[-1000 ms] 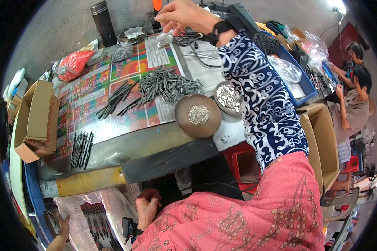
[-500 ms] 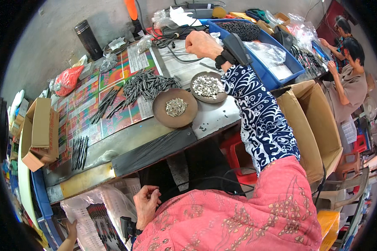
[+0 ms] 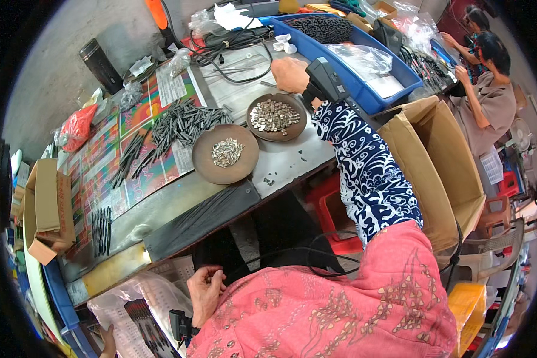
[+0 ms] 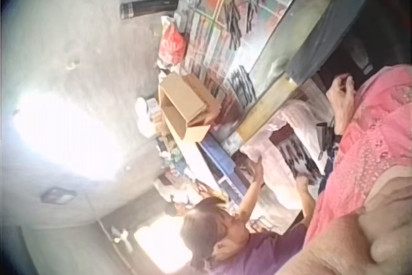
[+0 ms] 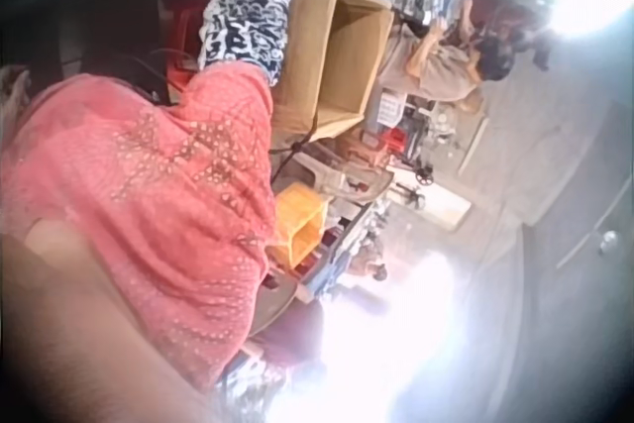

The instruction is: The person repeatedly picks thin metal rods and small metal components from a table, threads the components onto the rods, and uses pliers to crimp or secure them. Finished assemblies are placed on the table. The person also uses pliers to trim or adjust the rods during the process.

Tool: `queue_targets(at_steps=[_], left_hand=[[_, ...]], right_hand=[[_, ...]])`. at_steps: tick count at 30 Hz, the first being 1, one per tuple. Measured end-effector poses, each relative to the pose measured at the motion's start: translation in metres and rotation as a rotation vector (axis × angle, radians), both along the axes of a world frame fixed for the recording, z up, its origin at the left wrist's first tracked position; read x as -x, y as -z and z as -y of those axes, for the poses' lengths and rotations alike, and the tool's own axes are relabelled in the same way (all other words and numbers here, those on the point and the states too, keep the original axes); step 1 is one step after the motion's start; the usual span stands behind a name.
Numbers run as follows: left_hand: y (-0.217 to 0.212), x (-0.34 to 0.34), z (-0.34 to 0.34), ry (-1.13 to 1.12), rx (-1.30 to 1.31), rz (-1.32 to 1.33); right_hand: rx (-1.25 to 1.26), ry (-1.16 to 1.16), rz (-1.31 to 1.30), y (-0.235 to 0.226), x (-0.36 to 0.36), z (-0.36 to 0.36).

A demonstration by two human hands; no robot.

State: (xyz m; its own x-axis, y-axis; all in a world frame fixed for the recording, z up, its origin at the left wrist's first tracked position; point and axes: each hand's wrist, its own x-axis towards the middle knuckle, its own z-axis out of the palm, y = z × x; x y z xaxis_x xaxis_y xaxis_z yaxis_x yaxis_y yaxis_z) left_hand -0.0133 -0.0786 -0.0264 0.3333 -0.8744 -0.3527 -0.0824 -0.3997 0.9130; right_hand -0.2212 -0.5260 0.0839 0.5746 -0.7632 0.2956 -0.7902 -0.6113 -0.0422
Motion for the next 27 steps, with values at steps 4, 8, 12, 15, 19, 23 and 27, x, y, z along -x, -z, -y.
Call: queue_targets(at_steps=[4, 8, 12, 15, 19, 23, 27], left_hand=[[0.000, 0.000, -0.002, 0.027, -0.020, 0.029], [-0.001, 0.001, -0.005, 0.023, 0.004, 0.035], [-0.009, 0.002, -0.004, 0.008, 0.005, 0.049], [-0.028, -0.001, -0.001, 0.023, 0.100, 0.119], [-0.062, -0.003, 0.009, 0.044, 0.182, 0.132], [-0.089, -0.002, 0.029, 0.021, 0.323, 0.047], [-0.099, 0.002, 0.054, -0.029, 0.430, -0.132]], right_hand=[[-0.075, 0.042, -0.060, 0.004, 0.000, 0.006], [0.008, -0.011, -0.023, 0.002, 0.001, 0.002], [-0.021, 0.076, -0.005, -0.011, -0.004, -0.010], [0.001, -0.052, 0.164, -0.024, -0.011, -0.034], [-0.063, -0.237, 0.398, -0.037, -0.029, -0.088], [-0.236, -0.376, 0.529, -0.034, -0.042, -0.154], [-0.317, -0.440, 0.643, -0.026, -0.052, -0.206]])
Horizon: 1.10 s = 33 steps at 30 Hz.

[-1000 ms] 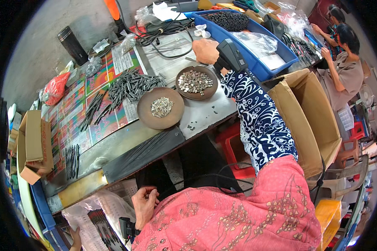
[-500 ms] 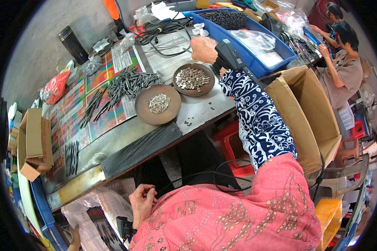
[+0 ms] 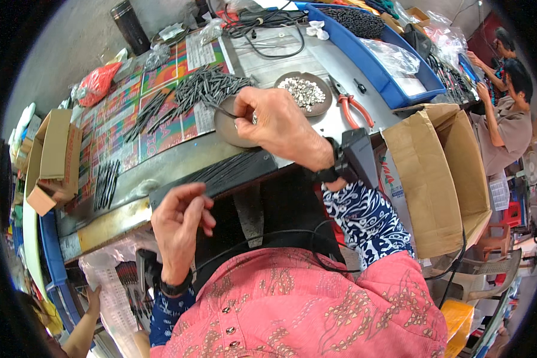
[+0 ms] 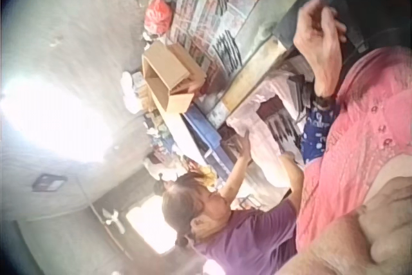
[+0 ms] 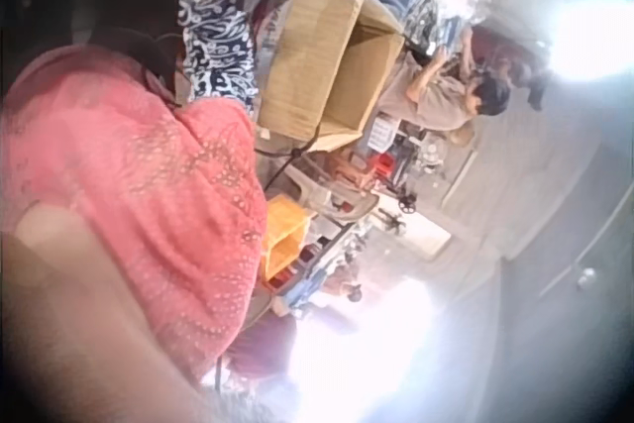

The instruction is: The person repeatedly picks thin metal rods and small metal components from a table, threads the components onto the rods, and uses pliers to crimp or secure them. Finished assemblies are placed on the table. The person also uses pliers to trim or adjust the rods during the process.

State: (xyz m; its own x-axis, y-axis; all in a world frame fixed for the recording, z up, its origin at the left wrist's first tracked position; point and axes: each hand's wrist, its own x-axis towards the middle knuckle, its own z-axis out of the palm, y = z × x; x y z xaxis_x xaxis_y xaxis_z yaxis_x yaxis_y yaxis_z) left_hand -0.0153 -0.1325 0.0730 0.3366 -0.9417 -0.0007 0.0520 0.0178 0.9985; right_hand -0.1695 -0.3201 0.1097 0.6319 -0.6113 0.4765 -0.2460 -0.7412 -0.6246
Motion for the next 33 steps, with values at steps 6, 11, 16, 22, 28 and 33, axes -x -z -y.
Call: queue_targets(at_steps=[6, 11, 16, 22, 28, 33], left_hand=[[0.003, 0.001, 0.028, -0.054, 0.122, -0.242], [0.010, 0.002, 0.031, -0.054, 0.125, -0.276], [0.008, 0.000, 0.025, -0.087, 0.124, -0.294], [0.002, -0.013, 0.021, -0.062, 0.119, -0.162], [-0.010, -0.030, 0.027, -0.054, 0.099, 0.004], [-0.020, -0.031, 0.037, -0.038, 0.099, 0.128]], right_hand=[[0.055, -0.013, 0.026, 0.017, -0.011, -0.047], [0.139, -0.025, -0.002, 0.029, -0.019, -0.060], [0.344, 0.102, 0.029, 0.029, -0.009, -0.040], [0.441, 0.580, -0.372, 0.010, 0.044, 0.072], [0.267, 0.735, -0.545, 0.025, 0.071, 0.157], [0.283, 0.785, -0.547, 0.043, 0.064, 0.183]])
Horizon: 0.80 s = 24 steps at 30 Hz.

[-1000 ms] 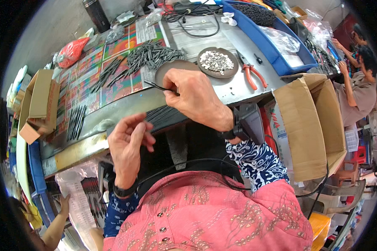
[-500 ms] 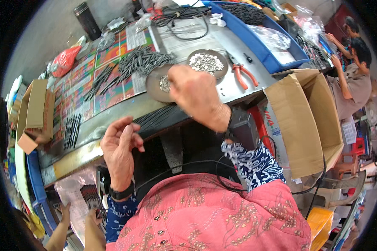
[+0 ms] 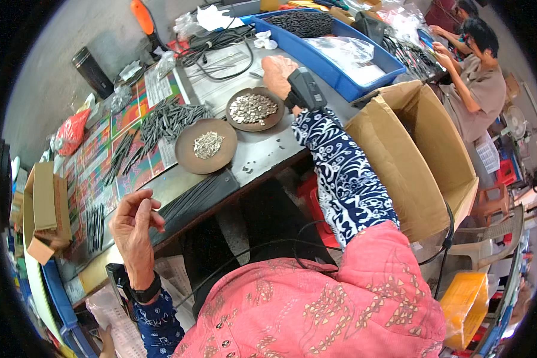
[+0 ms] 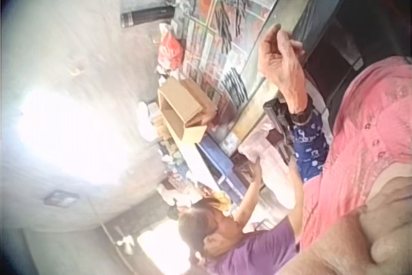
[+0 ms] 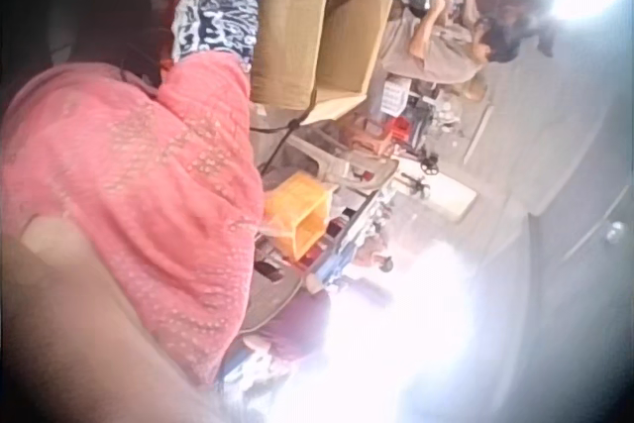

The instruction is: The person repeatedly picks thin metal rods and small metal components from a table, threads the components onto the rods, and uses pliers to crimp or secure them. Finished assemblies are placed on the table. The person also uses pliers to trim or adjust the rods during the process.

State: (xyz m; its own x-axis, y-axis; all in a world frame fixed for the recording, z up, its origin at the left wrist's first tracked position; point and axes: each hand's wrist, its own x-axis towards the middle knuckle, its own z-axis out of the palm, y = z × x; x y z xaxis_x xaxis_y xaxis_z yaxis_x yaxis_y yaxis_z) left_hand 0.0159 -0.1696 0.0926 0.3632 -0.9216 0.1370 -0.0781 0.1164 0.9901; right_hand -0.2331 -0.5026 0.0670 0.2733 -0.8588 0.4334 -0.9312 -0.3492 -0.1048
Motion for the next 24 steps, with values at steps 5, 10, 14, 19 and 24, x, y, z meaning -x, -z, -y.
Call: queue_targets(at_steps=[5, 10, 14, 19, 24], left_hand=[[0.003, -0.003, 0.002, -0.039, -0.010, 0.059], [0.009, -0.005, 0.000, -0.033, -0.038, 0.081], [0.013, -0.001, 0.000, -0.008, -0.043, 0.079], [0.016, -0.001, 0.001, -0.013, -0.049, 0.112], [0.016, -0.003, 0.001, -0.025, -0.075, 0.128]], right_hand=[[0.247, -0.066, 0.035, 0.000, 0.022, -0.020], [0.266, 0.070, -0.130, 0.005, 0.075, -0.037], [0.226, -0.031, -0.083, 0.020, 0.088, -0.028], [0.146, -0.035, 0.047, 0.015, 0.075, -0.006], [0.207, -0.125, 0.055, 0.002, 0.050, 0.035]])
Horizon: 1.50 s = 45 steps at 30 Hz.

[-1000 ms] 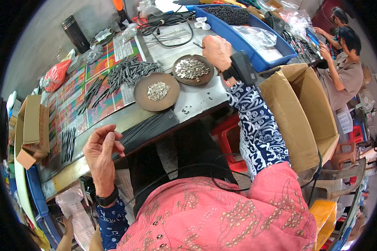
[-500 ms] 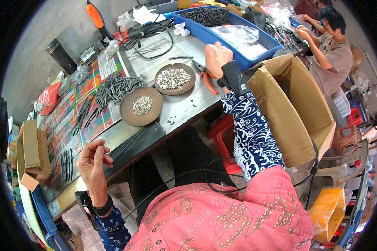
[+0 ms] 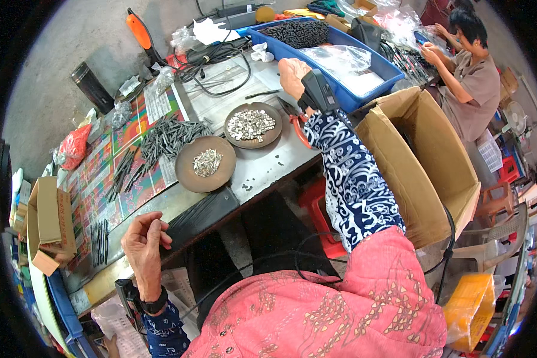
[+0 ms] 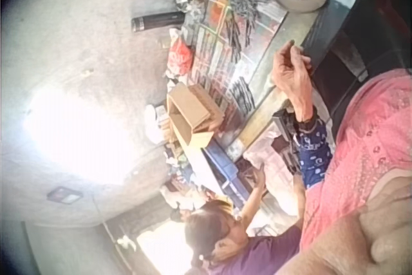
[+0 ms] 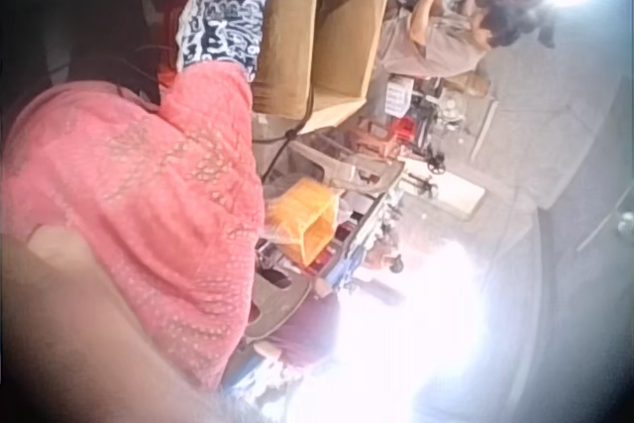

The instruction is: The person repeatedly picks thin metal rods and small metal components from a table, threads the components onto the rods, and uses pliers to crimp or secure them. Finished assemblies are placed on the table. The person also uses pliers to trim or adjust the rods during the process.

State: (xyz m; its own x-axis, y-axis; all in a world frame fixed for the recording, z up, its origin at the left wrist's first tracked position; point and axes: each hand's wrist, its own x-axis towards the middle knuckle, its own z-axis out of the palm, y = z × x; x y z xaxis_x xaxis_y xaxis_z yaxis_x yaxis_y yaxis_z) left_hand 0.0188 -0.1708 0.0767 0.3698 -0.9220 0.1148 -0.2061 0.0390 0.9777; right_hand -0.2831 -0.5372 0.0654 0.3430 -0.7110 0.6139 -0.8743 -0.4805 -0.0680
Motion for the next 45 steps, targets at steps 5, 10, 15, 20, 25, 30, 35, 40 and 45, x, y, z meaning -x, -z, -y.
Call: queue_targets(at_steps=[5, 10, 15, 20, 25, 30, 35, 40, 45], left_hand=[[-0.001, -0.004, -0.003, -0.029, -0.018, 0.026], [-0.004, -0.023, 0.004, -0.114, -0.007, 0.151], [-0.011, -0.051, 0.025, -0.166, 0.007, 0.309], [-0.007, -0.084, 0.052, -0.230, 0.042, 0.698], [0.007, -0.102, 0.073, -0.257, 0.108, 0.984], [0.013, -0.105, 0.093, -0.241, 0.064, 1.211], [0.015, -0.104, 0.095, -0.235, -0.073, 1.377], [0.013, -0.108, 0.094, -0.273, -0.206, 1.308], [0.012, -0.107, 0.089, -0.294, -0.174, 1.254]], right_hand=[[-0.021, 0.029, -0.014, -0.008, -0.005, 0.024], [-0.059, 0.046, -0.102, -0.023, -0.027, -0.009], [-0.113, -0.140, -0.032, -0.037, -0.050, -0.073], [-0.178, -0.297, 0.000, -0.039, -0.067, -0.120], [-0.161, -0.479, 0.038, -0.031, -0.078, -0.155], [-0.131, -0.554, 0.073, -0.025, -0.085, -0.181], [-0.167, -0.627, 0.076, -0.017, -0.088, -0.198], [-0.189, -0.643, 0.094, -0.011, -0.084, -0.205], [-0.199, -0.667, 0.109, -0.009, -0.082, -0.212]])
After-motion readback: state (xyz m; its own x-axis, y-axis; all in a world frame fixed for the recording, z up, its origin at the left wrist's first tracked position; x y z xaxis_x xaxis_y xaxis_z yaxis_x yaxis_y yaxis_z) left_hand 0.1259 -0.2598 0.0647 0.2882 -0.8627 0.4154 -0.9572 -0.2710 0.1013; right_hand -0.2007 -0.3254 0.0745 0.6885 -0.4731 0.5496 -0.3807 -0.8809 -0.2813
